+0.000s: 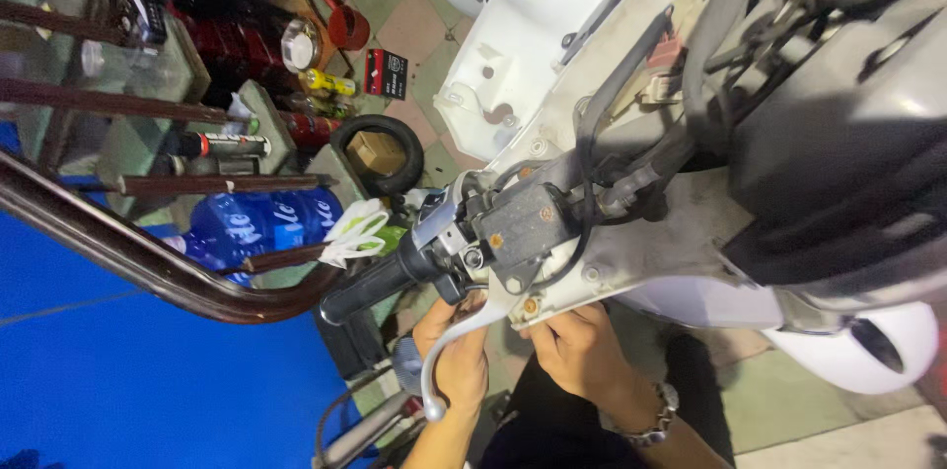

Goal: The person unpacks a new handlebar grip from a red basket and places it on a white scooter. They then use a set of hex keys to tighten bolts on the scooter's handlebar assembly, securing the new grip in place.

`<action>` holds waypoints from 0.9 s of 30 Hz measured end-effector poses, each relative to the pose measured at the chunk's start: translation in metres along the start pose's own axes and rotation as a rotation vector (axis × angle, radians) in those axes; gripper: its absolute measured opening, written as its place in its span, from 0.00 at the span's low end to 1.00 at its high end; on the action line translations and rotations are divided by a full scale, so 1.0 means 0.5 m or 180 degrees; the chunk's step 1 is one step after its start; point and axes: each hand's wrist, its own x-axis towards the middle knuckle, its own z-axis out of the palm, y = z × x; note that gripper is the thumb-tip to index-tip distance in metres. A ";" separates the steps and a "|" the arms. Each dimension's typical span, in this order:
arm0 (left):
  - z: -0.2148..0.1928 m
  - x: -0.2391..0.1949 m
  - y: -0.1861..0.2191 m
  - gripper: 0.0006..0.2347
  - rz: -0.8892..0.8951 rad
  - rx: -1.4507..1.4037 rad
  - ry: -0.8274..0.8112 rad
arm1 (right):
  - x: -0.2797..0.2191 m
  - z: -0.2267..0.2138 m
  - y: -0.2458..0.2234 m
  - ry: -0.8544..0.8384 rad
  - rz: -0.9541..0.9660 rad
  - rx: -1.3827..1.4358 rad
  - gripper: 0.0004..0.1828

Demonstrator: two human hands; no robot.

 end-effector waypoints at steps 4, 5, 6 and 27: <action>0.025 0.005 0.031 0.10 -0.0250 -0.0151 -0.0025 | 0.007 -0.009 -0.021 0.0090 -0.0409 -0.0700 0.06; 0.025 0.007 0.038 0.10 -0.0346 -0.0184 -0.0044 | 0.004 -0.008 -0.026 0.0186 -0.0220 -0.0386 0.07; 0.026 0.013 0.041 0.09 -0.0218 -0.0102 -0.0139 | 0.003 -0.003 -0.027 0.0305 -0.0036 -0.0078 0.08; 0.138 1.221 -0.002 0.14 0.2502 0.1338 -0.0041 | 0.426 0.623 0.135 0.0638 0.1872 -0.0251 0.12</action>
